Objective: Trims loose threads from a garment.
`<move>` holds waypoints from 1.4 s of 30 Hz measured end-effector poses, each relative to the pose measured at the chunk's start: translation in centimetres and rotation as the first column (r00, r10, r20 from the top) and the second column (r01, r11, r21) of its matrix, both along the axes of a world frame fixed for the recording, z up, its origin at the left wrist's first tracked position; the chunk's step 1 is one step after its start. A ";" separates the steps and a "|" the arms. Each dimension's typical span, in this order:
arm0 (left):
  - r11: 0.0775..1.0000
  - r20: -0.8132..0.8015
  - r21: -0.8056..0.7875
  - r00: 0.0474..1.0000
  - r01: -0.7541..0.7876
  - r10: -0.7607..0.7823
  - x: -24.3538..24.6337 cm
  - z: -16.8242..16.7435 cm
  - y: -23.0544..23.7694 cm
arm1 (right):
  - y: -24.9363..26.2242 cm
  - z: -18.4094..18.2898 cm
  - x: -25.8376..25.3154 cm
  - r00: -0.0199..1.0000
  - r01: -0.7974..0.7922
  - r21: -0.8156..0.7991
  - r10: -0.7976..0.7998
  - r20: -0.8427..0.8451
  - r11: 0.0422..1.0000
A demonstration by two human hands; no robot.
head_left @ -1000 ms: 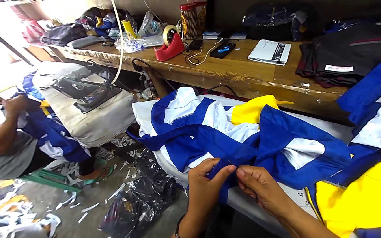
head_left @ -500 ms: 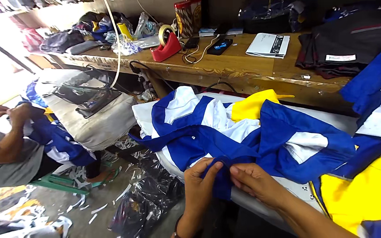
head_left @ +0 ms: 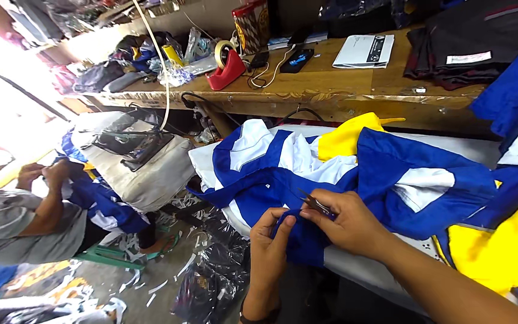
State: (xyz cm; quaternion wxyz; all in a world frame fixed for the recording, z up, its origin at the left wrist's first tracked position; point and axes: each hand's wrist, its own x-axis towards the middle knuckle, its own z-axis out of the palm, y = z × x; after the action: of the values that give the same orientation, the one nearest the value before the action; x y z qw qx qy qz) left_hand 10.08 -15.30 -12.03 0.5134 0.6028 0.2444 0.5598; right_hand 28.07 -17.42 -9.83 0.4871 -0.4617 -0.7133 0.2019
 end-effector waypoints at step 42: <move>0.943 0.217 -0.329 0.976 0.046 0.028 1.7 -0.5 -0.8 | -3.7 -3.0 1.8 0.952 0.294 0.064 -0.298 0.073 0.954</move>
State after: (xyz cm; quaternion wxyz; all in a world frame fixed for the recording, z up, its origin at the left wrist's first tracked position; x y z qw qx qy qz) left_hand 11.82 -16.10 -12.52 0.6339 0.4437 0.2743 0.5710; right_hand 29.83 -21.14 -12.85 0.4944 -0.5583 -0.6603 0.0888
